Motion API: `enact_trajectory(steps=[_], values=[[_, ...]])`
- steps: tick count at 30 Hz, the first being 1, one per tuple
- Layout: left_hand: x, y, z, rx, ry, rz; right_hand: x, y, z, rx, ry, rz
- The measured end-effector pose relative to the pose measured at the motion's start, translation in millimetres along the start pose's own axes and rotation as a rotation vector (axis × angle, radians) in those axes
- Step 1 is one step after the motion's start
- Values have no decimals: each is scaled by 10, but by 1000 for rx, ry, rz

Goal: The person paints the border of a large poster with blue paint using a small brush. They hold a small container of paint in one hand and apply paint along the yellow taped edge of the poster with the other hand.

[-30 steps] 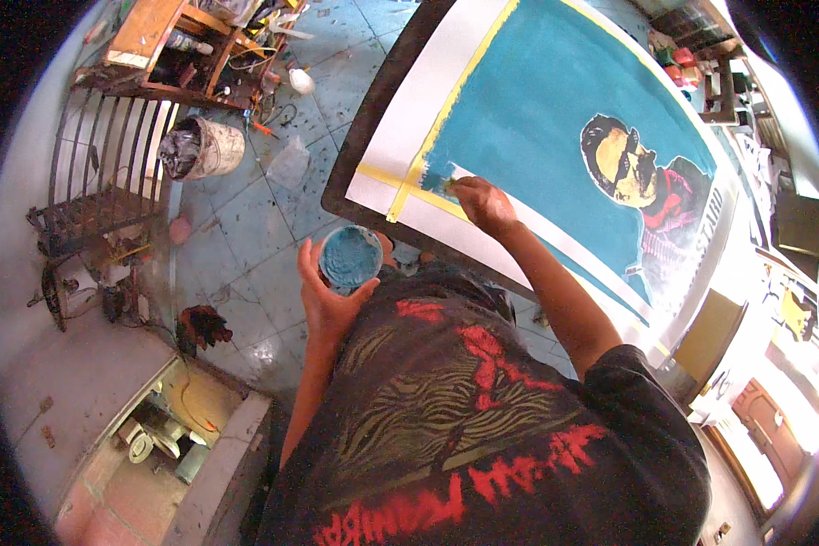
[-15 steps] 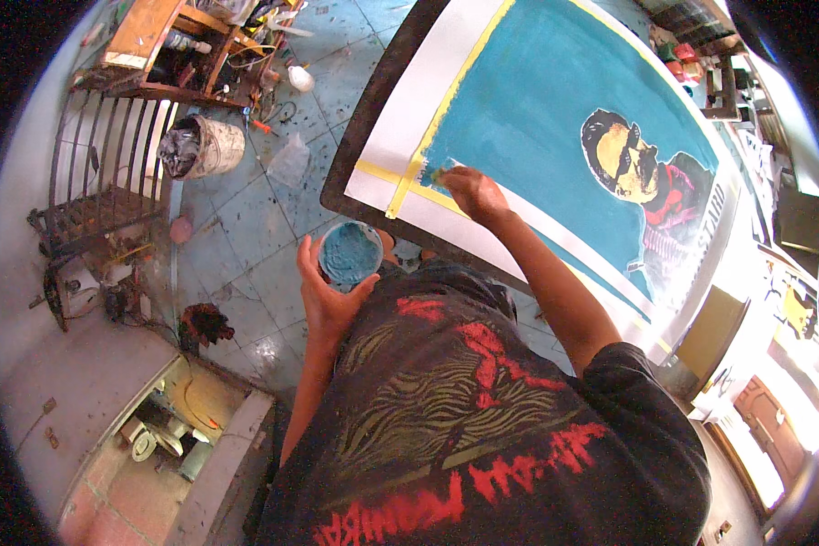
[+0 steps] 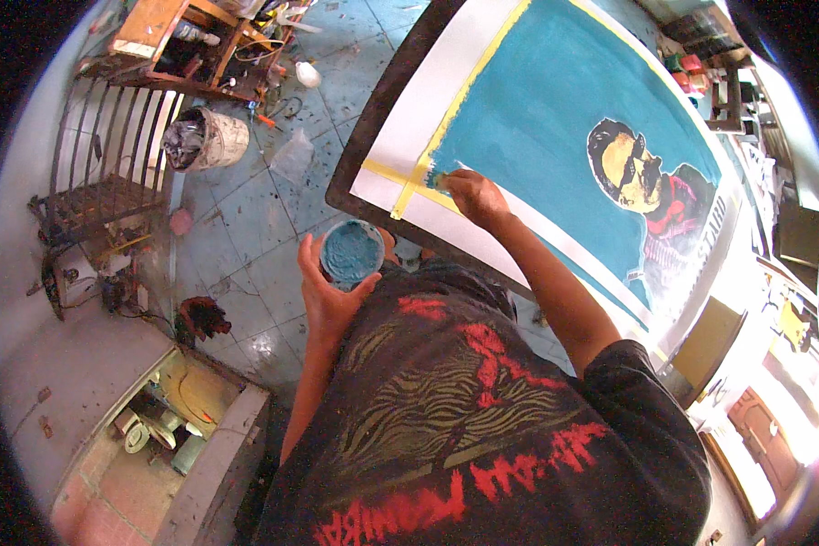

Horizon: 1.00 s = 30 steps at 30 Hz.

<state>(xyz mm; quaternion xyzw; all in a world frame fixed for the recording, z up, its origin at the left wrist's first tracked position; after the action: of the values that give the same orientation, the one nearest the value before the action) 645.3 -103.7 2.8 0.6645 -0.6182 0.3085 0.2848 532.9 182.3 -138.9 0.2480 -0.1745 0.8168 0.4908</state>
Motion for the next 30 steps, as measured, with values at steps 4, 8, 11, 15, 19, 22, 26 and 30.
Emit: enact_trajectory(steps=[4, 8, 11, 15, 19, 22, 26, 30], values=[[13, -12, 6, 26, -9, -2, -53, 79, 82, 23, 2, -6], [-13, -23, 56, 28, -66, -7, -14, 113, 262, 43, 58, -102], [2, -19, 25, 49, -58, 9, -69, 178, 182, 30, 22, 23], [-2, -35, 77, 60, -62, 0, -56, 217, 313, 26, -3, -74], [-1, -22, 60, 51, -54, 12, -119, 295, 166, 14, -59, 13], [4, -17, 70, 51, -44, 16, -100, 305, 229, 76, -52, -54], [9, -12, 62, 28, -36, 12, -185, 355, 134, -39, -130, 128], [29, -23, 41, 45, -48, 10, -141, 288, 179, 112, -91, -50]])
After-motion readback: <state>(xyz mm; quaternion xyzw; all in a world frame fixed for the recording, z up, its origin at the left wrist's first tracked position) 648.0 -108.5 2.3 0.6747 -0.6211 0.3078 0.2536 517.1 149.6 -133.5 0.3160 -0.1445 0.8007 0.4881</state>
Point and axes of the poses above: each hand's wrist, its own y-axis towards the middle knuckle, its own x-axis out of the back of the hand, z = x × y, the point moved 1 cm from there along y, towards the middle knuckle, and after that the axes turned 11 degrees about y, right-handed, at the moved point
